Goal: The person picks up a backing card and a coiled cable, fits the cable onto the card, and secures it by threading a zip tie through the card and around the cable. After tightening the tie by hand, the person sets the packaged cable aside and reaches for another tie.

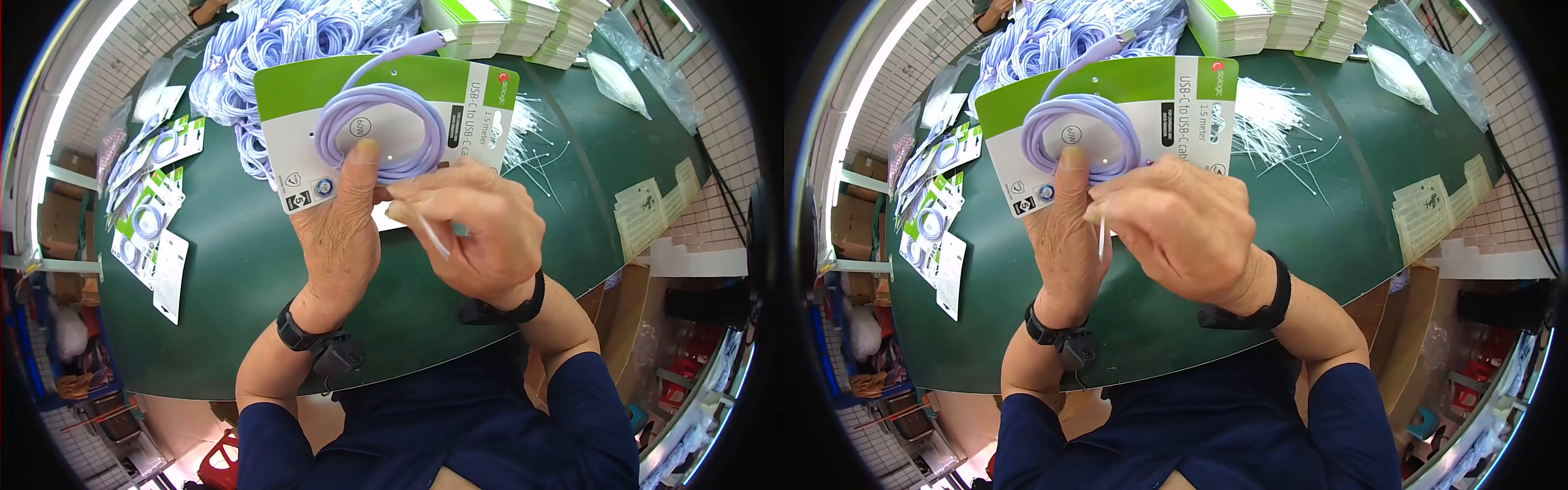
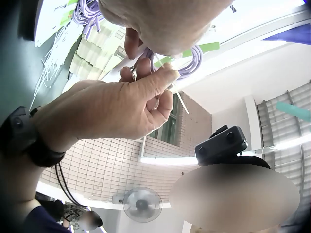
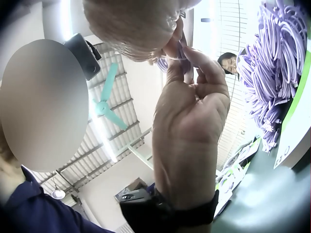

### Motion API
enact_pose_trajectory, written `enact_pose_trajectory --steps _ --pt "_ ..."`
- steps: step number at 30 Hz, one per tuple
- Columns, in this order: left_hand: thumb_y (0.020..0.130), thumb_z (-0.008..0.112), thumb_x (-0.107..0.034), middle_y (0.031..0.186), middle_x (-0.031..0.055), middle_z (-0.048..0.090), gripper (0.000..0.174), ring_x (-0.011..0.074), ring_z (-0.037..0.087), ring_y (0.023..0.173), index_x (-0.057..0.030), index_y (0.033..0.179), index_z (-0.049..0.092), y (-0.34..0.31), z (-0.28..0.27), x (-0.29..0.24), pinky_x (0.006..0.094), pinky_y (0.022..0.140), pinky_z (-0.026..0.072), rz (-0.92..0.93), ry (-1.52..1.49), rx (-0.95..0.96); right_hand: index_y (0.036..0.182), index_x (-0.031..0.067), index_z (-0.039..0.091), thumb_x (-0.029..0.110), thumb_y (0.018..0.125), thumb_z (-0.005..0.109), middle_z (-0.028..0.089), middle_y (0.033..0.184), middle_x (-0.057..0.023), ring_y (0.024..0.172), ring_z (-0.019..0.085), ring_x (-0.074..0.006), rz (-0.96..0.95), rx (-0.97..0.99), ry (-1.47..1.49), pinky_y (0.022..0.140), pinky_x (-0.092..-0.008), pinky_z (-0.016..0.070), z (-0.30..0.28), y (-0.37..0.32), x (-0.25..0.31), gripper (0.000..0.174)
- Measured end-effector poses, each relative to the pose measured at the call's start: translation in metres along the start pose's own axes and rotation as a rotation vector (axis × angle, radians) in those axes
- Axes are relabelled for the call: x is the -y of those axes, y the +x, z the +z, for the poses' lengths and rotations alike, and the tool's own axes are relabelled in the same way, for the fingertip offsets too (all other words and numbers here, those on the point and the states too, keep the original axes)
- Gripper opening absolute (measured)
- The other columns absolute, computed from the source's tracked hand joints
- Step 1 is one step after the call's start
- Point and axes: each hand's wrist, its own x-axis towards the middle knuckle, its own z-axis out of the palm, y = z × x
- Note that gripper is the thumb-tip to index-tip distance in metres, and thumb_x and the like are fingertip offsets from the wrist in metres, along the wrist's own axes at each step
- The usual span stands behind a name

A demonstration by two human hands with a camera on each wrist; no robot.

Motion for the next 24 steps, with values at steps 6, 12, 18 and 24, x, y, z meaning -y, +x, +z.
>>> enact_pose_trajectory --steps 6,12,18,24 --pt "0.108 0.058 -0.012 0.133 0.0155 0.066 0.048 0.0231 0.072 0.113 -0.0011 0.152 0.043 -0.009 0.01 0.003 0.0331 0.08 0.0671 -0.096 -0.057 -0.035 0.101 0.0007 0.072 -0.007 0.082 0.084 0.078 0.095 -0.0132 0.073 0.074 -0.026 0.105 -0.114 -0.04 0.064 -0.0335 0.0586 0.0 -0.002 -0.012 0.024" --pt "0.104 0.065 -0.008 0.116 0.0162 0.075 0.038 0.0217 0.077 0.094 0.0039 0.139 0.057 -0.009 0.004 0.01 0.0269 0.063 0.0658 -0.123 -0.098 -0.064 0.105 0.0 0.073 -0.009 0.081 0.083 0.077 0.094 -0.0114 0.076 0.07 -0.0256 0.002 0.008 -0.258 0.063 -0.0333 0.0541 -0.006 0.004 -0.016 0.027" --pt "0.104 0.067 -0.009 0.111 0.0144 0.075 0.034 0.0175 0.076 0.087 0.0046 0.134 0.061 -0.011 0.003 0.015 0.0252 0.06 0.064 -0.112 -0.177 -0.098 0.108 0.0028 0.077 -0.009 0.076 0.084 0.075 0.096 -0.0084 0.077 0.064 -0.0231 -0.107 0.049 -0.357 0.065 -0.0335 0.0514 -0.008 0.001 -0.019 0.036" --pt "0.102 0.072 -0.01 0.107 0.0094 0.074 0.03 0.0117 0.07 0.081 0.0033 0.129 0.065 -0.013 0.003 0.017 0.0249 0.059 0.0592 -0.116 -0.145 -0.13 0.11 0.0082 0.08 -0.006 0.068 0.088 0.074 0.1 -0.0054 0.079 0.065 -0.0223 -0.103 0.174 -0.301 0.067 -0.0334 0.0522 -0.019 -0.003 -0.016 0.045"
